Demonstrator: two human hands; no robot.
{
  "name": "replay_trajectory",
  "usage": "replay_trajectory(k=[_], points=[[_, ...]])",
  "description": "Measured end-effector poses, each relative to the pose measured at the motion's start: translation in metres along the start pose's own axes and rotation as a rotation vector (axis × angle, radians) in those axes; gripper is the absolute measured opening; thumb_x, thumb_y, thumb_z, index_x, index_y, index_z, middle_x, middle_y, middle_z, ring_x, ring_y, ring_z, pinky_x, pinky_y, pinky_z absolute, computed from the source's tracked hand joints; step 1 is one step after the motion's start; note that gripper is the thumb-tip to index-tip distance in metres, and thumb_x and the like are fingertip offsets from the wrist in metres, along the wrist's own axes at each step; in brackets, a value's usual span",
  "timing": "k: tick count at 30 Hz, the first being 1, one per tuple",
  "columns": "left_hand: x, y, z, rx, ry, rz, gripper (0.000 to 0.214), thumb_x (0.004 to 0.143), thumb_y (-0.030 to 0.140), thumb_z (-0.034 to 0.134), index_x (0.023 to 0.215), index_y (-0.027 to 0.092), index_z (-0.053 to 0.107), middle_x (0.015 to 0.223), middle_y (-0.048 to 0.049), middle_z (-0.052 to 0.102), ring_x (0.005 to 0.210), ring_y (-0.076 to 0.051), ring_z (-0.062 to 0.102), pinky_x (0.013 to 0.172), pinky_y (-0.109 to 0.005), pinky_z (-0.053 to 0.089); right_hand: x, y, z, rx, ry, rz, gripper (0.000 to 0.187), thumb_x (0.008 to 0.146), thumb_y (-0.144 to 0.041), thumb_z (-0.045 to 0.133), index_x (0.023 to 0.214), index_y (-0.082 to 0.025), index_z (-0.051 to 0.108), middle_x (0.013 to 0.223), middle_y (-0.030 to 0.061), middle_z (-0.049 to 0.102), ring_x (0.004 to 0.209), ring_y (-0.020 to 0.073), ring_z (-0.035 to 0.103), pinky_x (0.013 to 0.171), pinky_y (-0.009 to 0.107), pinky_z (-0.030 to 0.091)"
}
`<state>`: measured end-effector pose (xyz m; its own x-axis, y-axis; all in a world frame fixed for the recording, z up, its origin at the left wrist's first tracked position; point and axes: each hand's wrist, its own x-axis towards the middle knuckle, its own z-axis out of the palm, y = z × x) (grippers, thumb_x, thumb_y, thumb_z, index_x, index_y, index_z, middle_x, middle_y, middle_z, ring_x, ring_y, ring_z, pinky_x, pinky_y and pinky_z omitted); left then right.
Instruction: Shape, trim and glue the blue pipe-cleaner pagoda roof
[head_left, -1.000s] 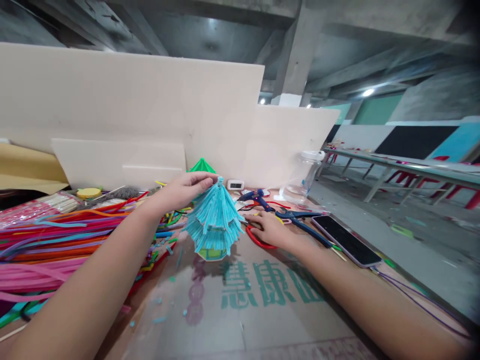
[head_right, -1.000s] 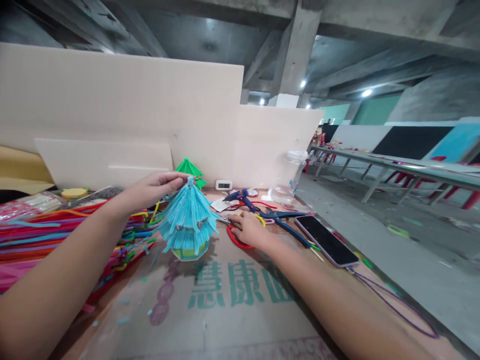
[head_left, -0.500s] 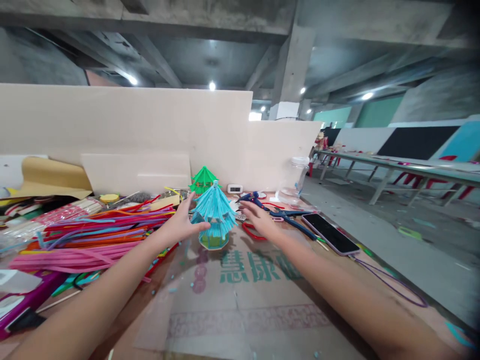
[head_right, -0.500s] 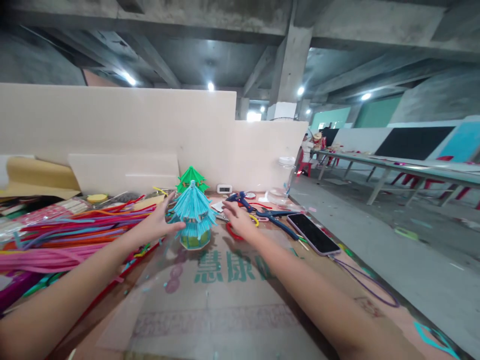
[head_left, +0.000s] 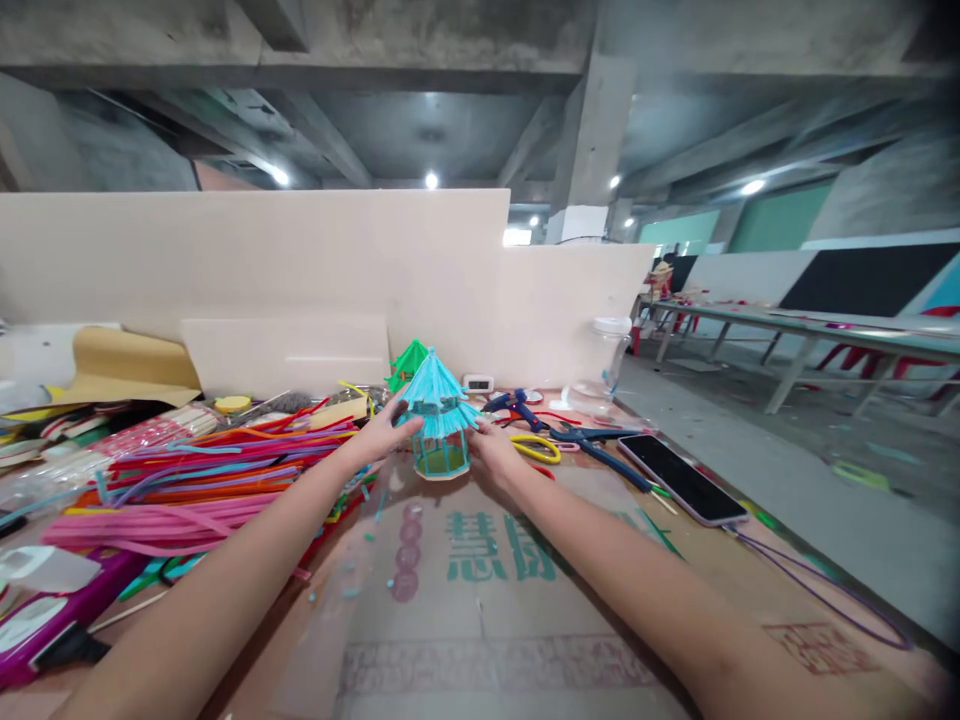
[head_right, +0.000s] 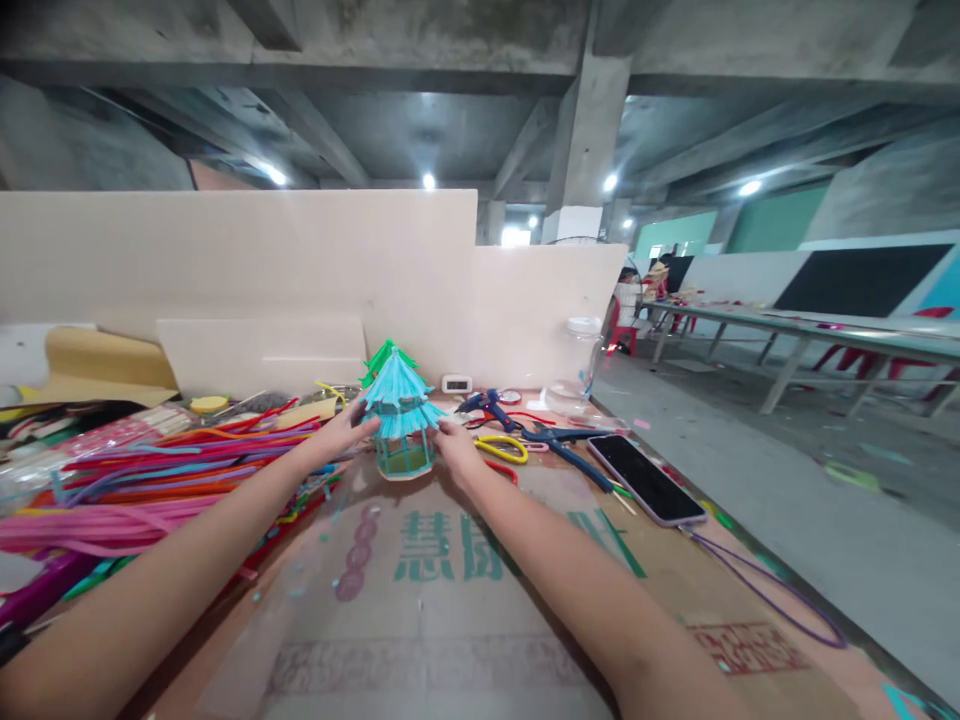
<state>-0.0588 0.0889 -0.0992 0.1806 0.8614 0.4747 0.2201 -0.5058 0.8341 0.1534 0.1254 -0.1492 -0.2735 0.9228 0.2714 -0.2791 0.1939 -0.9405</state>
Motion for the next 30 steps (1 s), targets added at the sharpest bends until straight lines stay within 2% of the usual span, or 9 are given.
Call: replay_trajectory(k=[3, 7, 9, 12, 17, 22, 26, 30], points=[[-0.005, -0.003, -0.006, 0.161, 0.0, 0.073, 0.077, 0.075, 0.05, 0.068, 0.14, 0.018, 0.042, 0.134, -0.0159, 0.055, 0.124, -0.03, 0.051, 0.101, -0.044, 0.043, -0.009, 0.004, -0.001, 0.031, 0.015, 0.019, 0.034, 0.063, -0.037, 0.073, 0.092, -0.02, 0.068, 0.083, 0.0046, 0.071, 0.074, 0.0185, 0.067, 0.075, 0.033, 0.051], [-0.012, 0.011, -0.019, 0.402, 0.142, 0.223, 0.073, 0.076, 0.04, 0.07, 0.14, 0.02, 0.04, 0.136, -0.0155, 0.05, 0.125, -0.029, 0.048, 0.105, -0.048, 0.037, -0.016, 0.004, 0.001, 0.021, 0.037, 0.012, 0.033, 0.062, -0.033, 0.073, 0.092, -0.02, 0.07, 0.085, 0.0038, 0.071, 0.075, 0.0167, 0.064, 0.074, 0.031, 0.049], [-0.015, 0.021, -0.022, 0.517, 0.194, 0.325, 0.06, 0.077, 0.033, 0.069, 0.132, 0.021, 0.049, 0.131, -0.0129, 0.053, 0.124, -0.028, 0.047, 0.106, -0.049, 0.034, -0.017, 0.005, 0.002, -0.002, 0.04, 0.01, 0.028, 0.061, -0.032, 0.073, 0.086, -0.019, 0.071, 0.081, 0.0033, 0.07, 0.073, 0.016, 0.062, 0.073, 0.03, 0.048], [-0.021, 0.032, -0.019, 0.657, 0.203, 0.46, 0.039, 0.079, 0.029, 0.067, 0.116, 0.021, 0.059, 0.12, -0.0102, 0.059, 0.116, -0.026, 0.051, 0.103, -0.046, 0.038, -0.018, 0.009, 0.002, -0.043, 0.04, 0.023, 0.023, 0.061, -0.032, 0.071, 0.078, -0.016, 0.071, 0.072, 0.0028, 0.068, 0.067, 0.015, 0.06, 0.067, 0.029, 0.046], [-0.026, 0.033, -0.009, 0.814, 0.215, 0.609, 0.017, 0.082, 0.022, 0.063, 0.099, 0.019, 0.063, 0.107, -0.0095, 0.064, 0.107, -0.024, 0.055, 0.098, -0.043, 0.043, -0.018, 0.016, 0.001, -0.112, 0.025, 0.041, 0.022, 0.06, -0.032, 0.072, 0.074, -0.015, 0.069, 0.062, 0.0009, 0.063, 0.06, 0.0143, 0.056, 0.059, 0.027, 0.043], [-0.028, 0.03, -0.007, 0.891, 0.231, 0.691, 0.005, 0.085, 0.019, 0.059, 0.087, 0.02, 0.063, 0.1, -0.0075, 0.066, 0.1, -0.023, 0.057, 0.093, -0.043, 0.046, -0.018, 0.018, 0.0, -0.16, 0.013, 0.046, 0.022, 0.066, -0.034, 0.071, 0.075, -0.014, 0.068, 0.062, 0.0001, 0.063, 0.061, 0.0138, 0.056, 0.059, 0.027, 0.043], [-0.026, 0.028, -0.01, 0.91, 0.232, 0.703, 0.008, 0.087, 0.018, 0.056, 0.093, 0.019, 0.062, 0.103, -0.0082, 0.066, 0.103, -0.022, 0.058, 0.094, -0.041, 0.046, -0.018, 0.013, -0.001, -0.188, 0.008, 0.036, 0.023, 0.077, -0.036, 0.067, 0.078, -0.014, 0.064, 0.069, -0.0011, 0.063, 0.062, 0.0109, 0.056, 0.062, 0.027, 0.045], [-0.022, 0.023, -0.017, 0.906, 0.214, 0.689, 0.016, 0.09, 0.02, 0.054, 0.104, 0.019, 0.06, 0.105, -0.0073, 0.067, 0.103, -0.021, 0.059, 0.095, -0.039, 0.046, -0.019, 0.003, -0.002, -0.185, 0.001, 0.022, 0.022, 0.066, -0.033, 0.074, 0.074, -0.014, 0.067, 0.068, -0.001, 0.065, 0.066, 0.0123, 0.057, 0.069, 0.027, 0.043]])
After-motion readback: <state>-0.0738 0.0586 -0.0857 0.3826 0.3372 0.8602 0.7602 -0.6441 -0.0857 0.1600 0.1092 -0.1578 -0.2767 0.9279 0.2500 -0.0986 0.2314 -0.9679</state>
